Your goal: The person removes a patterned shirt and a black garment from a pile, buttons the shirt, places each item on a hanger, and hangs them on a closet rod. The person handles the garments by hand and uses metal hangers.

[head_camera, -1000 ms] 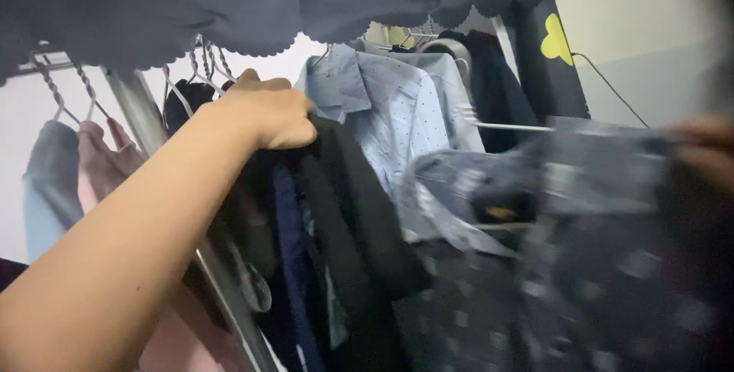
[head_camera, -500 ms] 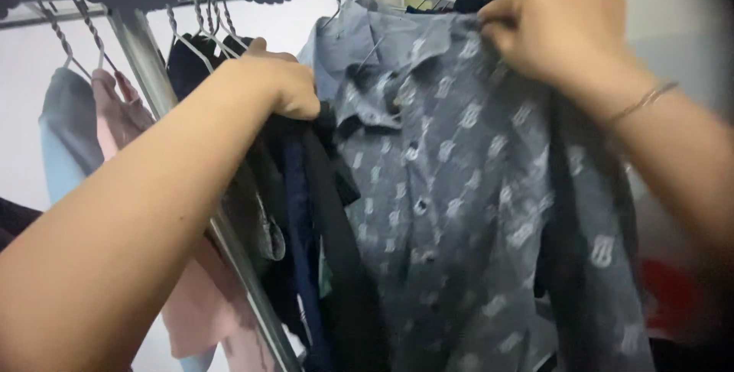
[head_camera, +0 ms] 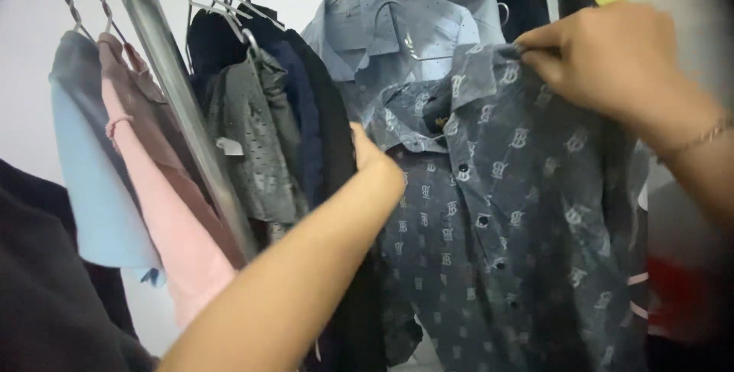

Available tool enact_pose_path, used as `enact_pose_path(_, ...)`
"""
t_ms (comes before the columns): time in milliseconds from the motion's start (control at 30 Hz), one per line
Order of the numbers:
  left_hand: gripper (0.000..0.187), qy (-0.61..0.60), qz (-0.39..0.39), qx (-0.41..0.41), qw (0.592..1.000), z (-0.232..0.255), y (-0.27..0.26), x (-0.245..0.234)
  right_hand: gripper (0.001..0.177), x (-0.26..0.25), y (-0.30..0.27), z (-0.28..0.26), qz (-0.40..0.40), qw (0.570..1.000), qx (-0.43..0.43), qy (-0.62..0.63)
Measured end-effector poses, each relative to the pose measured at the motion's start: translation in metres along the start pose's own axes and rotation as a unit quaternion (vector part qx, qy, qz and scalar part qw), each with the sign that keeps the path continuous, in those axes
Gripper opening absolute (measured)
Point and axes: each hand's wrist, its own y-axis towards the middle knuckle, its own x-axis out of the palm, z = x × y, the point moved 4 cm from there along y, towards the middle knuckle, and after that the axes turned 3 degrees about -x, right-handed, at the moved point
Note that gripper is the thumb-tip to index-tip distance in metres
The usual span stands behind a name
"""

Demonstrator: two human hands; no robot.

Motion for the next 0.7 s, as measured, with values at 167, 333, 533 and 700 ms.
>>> enact_pose_path(167,0.063,-0.197,0.058,0.057,0.977,0.006,0.0,0.021,0.026,0.017,-0.017,0.045,-0.041,0.995,0.028,0.086)
enact_pose_path(333,0.065,-0.258,-0.013,0.092,0.962,0.018,0.004,0.083,0.017,0.052,-0.019,0.086,0.009,0.938,0.012,0.348)
enact_pose_path(533,0.068,-0.291,0.019,0.118,0.949,0.035,0.002,0.065,0.027,-0.009,-0.01,-0.001,-0.039,0.998,0.012,0.057)
enact_pose_path(700,0.07,-0.367,-0.002,0.215,0.905,0.014,-0.027,0.026,0.019,-0.008,0.033,-0.056,0.064,0.996,-0.005,0.069)
